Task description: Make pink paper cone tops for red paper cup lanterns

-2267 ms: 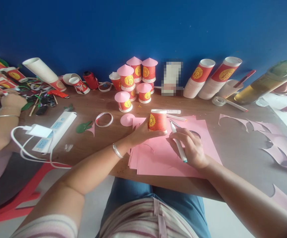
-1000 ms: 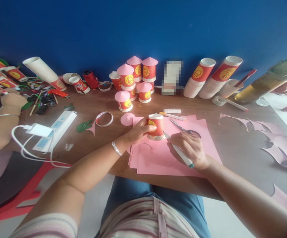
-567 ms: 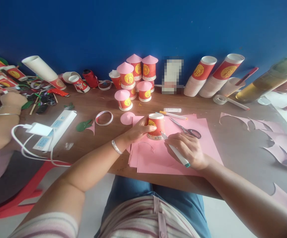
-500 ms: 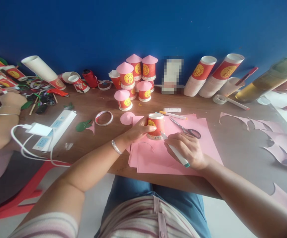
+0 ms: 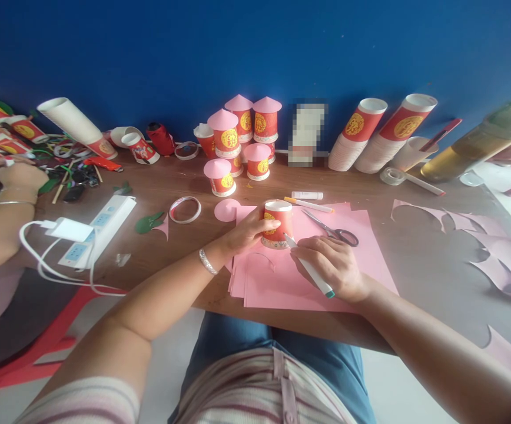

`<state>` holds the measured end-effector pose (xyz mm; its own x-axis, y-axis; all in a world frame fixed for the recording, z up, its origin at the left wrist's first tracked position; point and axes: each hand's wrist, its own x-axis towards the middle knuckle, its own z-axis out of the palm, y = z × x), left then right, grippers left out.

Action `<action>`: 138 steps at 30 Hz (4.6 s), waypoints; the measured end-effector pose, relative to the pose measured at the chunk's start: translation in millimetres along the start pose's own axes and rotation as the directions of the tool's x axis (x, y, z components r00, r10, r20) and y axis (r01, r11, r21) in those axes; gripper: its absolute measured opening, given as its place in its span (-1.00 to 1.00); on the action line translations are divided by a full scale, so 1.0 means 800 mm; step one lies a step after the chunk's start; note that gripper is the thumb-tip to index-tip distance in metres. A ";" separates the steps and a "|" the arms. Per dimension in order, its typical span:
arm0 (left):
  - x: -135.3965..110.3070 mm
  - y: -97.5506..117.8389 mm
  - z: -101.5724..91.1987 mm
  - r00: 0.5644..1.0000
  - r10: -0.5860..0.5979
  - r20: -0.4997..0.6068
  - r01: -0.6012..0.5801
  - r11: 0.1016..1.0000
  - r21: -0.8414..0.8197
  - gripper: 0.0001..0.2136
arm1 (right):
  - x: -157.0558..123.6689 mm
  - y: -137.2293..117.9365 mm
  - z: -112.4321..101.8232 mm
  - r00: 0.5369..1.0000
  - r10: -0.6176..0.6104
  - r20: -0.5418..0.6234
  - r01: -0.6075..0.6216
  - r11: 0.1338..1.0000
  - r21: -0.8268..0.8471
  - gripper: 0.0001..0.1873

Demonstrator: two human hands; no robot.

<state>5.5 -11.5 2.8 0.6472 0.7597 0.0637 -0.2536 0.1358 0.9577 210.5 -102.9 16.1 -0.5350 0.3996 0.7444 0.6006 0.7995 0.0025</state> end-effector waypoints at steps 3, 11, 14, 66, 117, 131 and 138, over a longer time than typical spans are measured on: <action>0.000 -0.001 -0.001 1.000 0.000 -0.009 0.000 1.000 0.002 -0.68 | 0.001 0.000 -0.001 1.000 -0.003 0.012 0.003 1.000 0.003 -0.77; -0.001 -0.003 -0.003 0.999 -0.029 -0.017 0.029 1.000 0.007 -0.71 | 0.002 0.000 -0.003 0.999 -0.007 0.037 0.007 1.000 0.009 -0.76; 0.000 -0.005 -0.005 1.000 -0.029 -0.009 0.030 1.000 0.004 -0.68 | 0.003 0.000 -0.003 0.999 -0.012 0.031 0.012 1.000 0.009 -0.78; -0.001 0.002 0.002 0.999 -0.053 0.009 0.053 0.998 0.017 -0.69 | 0.005 -0.001 -0.001 1.000 -0.015 0.022 0.015 1.000 -0.003 -0.79; -0.003 0.004 0.002 0.998 -0.069 0.004 0.068 0.997 0.046 -0.69 | 0.003 -0.002 -0.001 0.999 0.000 0.047 -0.001 1.000 0.022 -0.73; -0.003 0.003 0.003 0.997 -0.072 0.007 0.072 0.997 0.011 -0.71 | 0.003 -0.002 -0.001 0.999 -0.005 0.043 0.004 1.000 0.021 -0.78; -0.003 0.003 0.002 0.998 -0.056 0.014 0.056 0.998 0.012 -0.70 | 0.003 -0.002 -0.001 0.998 -0.003 0.060 0.002 1.000 0.022 -0.75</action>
<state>4.7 -13.8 5.3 0.6704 0.7419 0.0139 -0.2087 0.1705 0.9630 209.0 -103.8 18.4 -0.5715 0.4236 0.7028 0.5865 0.8099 -0.0112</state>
